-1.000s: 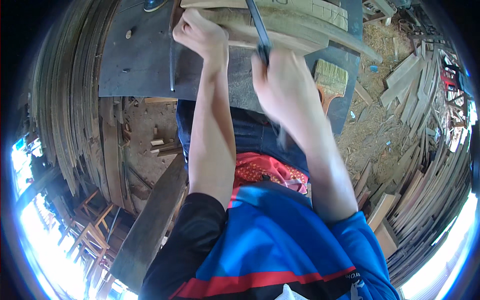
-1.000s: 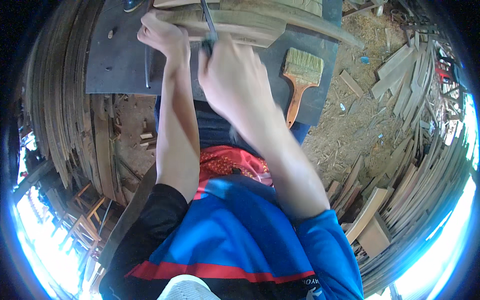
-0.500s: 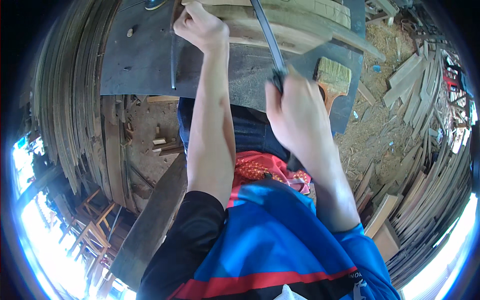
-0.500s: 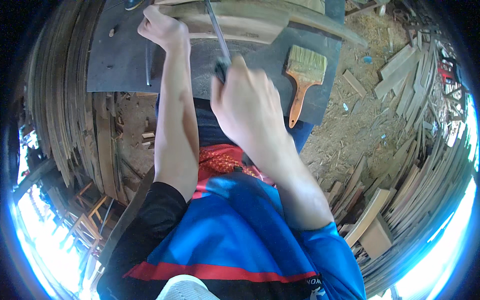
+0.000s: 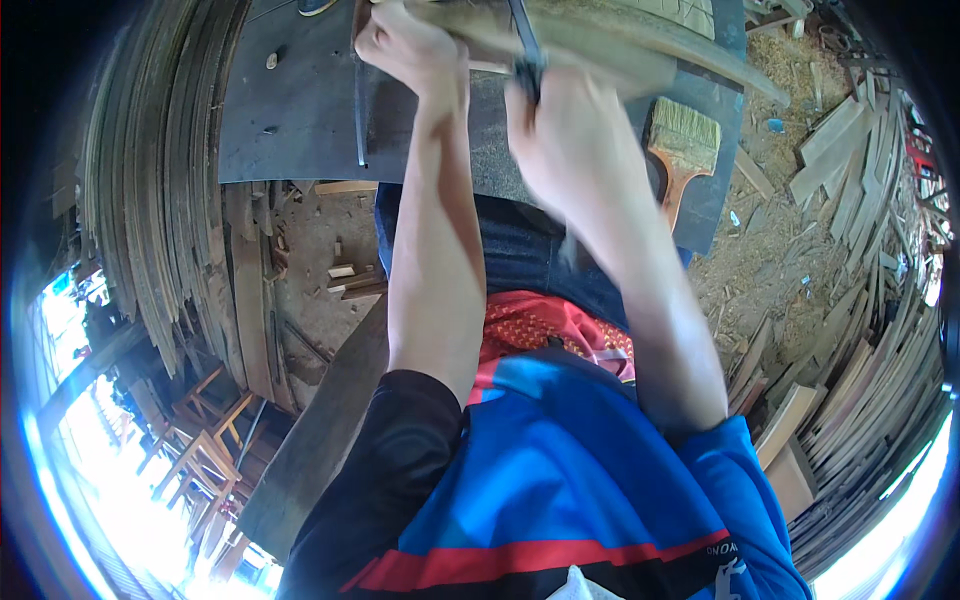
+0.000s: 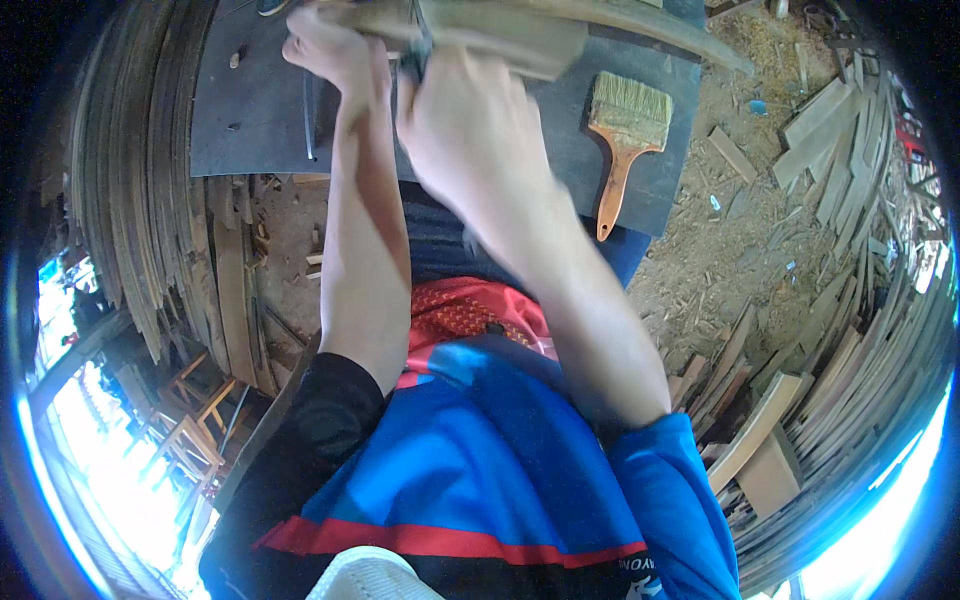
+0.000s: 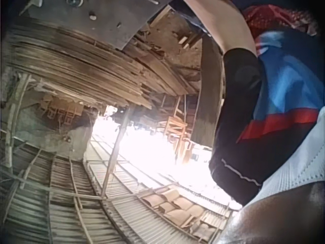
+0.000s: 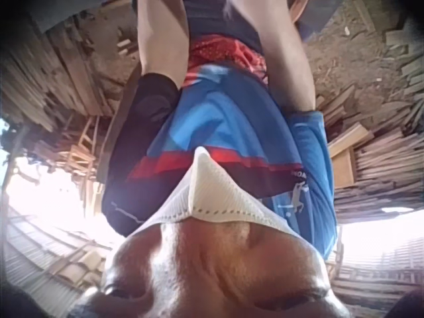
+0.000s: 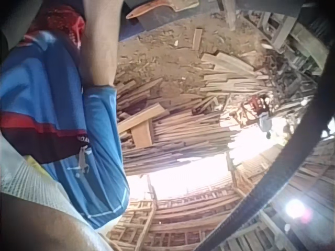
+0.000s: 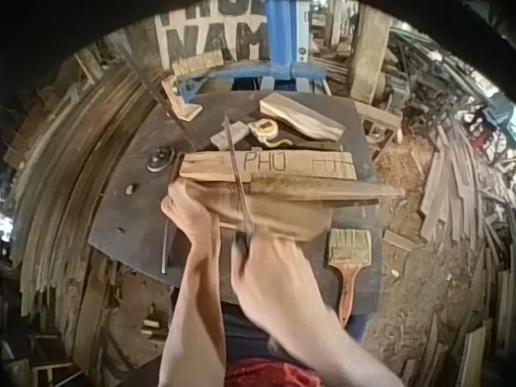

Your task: Use a handsaw to cut a heart shape into a wooden block.

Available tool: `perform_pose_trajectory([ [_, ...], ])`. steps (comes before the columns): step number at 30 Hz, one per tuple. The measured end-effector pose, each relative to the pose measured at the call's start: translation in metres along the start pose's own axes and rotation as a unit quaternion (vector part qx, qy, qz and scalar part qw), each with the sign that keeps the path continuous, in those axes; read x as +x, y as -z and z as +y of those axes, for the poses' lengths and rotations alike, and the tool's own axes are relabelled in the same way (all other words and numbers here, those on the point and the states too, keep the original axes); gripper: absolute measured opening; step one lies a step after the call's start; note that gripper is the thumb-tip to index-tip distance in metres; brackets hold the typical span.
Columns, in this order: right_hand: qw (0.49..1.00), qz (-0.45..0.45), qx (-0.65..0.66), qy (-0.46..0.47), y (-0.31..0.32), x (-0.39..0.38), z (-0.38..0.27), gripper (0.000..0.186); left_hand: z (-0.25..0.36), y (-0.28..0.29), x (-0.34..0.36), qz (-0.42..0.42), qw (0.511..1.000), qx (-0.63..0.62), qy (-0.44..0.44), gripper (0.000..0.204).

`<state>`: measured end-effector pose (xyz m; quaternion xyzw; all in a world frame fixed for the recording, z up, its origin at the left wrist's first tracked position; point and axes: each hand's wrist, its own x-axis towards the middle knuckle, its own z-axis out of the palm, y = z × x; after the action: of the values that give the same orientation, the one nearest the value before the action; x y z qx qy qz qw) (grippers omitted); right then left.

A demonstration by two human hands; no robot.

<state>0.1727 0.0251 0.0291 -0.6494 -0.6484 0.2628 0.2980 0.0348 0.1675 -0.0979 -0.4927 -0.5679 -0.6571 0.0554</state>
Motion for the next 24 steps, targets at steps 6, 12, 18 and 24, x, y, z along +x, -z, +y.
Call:
perform_pose_trajectory([
  [6, 0.996, -0.057, -0.066, -0.035, 0.009, -0.002, 0.0, 0.029, 0.029, 0.005, 0.008, -0.046, 0.983, 0.066, -0.162, 0.018],
  [12, 0.993, -0.091, -0.056, -0.056, 0.015, -0.034, 0.001, 0.031, 0.027, 0.006, 0.009, -0.045, 0.999, 0.004, 0.031, 0.031],
  [18, 0.998, 0.004, -0.058, 0.03, 0.005, 0.004, 0.007, 0.034, 0.053, 0.001, 0.01, -0.074, 0.97, -0.157, 0.169, 0.033],
  [24, 0.999, -0.031, -0.043, 0.002, 0.024, -0.025, 0.009, 0.024, 0.02, -0.002, 0.013, -0.03, 0.997, 0.04, -0.054, 0.034],
])
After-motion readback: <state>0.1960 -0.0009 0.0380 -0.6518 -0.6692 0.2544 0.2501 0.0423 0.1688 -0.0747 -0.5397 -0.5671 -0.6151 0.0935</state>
